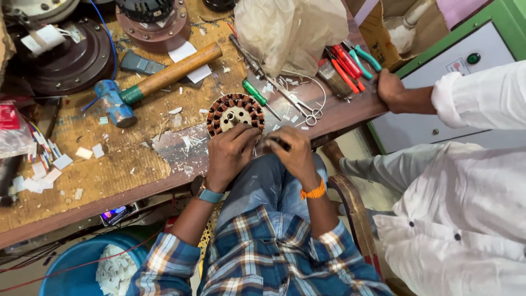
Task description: The person works on a motor stator, inserting and adjusting colored wires into the slots using pliers and scissors. They trim excess wire and manipulate the stator to fit the connections.
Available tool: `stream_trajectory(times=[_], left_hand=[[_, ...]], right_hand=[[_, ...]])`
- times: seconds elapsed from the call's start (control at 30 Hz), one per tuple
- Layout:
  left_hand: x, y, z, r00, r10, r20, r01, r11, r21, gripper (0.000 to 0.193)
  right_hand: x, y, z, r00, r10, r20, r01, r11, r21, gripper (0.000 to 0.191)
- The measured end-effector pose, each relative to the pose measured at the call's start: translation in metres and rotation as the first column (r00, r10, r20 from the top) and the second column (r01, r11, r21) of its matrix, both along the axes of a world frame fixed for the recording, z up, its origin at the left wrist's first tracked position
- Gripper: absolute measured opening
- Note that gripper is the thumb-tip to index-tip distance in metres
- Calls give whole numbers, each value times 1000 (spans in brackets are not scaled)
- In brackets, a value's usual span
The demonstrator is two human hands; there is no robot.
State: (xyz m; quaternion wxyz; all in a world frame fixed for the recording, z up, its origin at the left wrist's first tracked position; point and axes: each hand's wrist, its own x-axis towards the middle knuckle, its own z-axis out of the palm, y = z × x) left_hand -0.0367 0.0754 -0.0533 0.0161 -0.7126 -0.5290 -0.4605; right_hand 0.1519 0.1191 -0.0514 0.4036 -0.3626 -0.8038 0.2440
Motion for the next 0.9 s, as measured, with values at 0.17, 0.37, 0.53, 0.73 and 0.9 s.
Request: stream_trajectory(times=[0.17, 0.37, 0.53, 0.73, 0.9], left_hand=[[5, 3, 0, 996, 14, -88, -17, 1000, -26, 14], [4, -8, 0, 989, 23, -148, -10, 996, 87, 17], [3, -6, -1, 1000, 6, -27, -5, 999, 46, 12], [2, -4, 0, 999, -3, -41, 3, 1000, -1, 11], [0, -6, 2, 994, -45, -100, 48, 998, 35, 15]], right_hand=[[4, 0, 18, 996, 44, 75, -45, 999, 8, 15], [-7, 28, 21, 997, 20, 79, -19, 1000, -4, 15], [-10, 13, 12, 999, 8, 53, -2, 995, -103, 13], [6, 5, 22, 987, 100, 125, -105, 994, 33, 14], [-6, 25, 24, 994, 46, 103, -53, 996, 74, 14]])
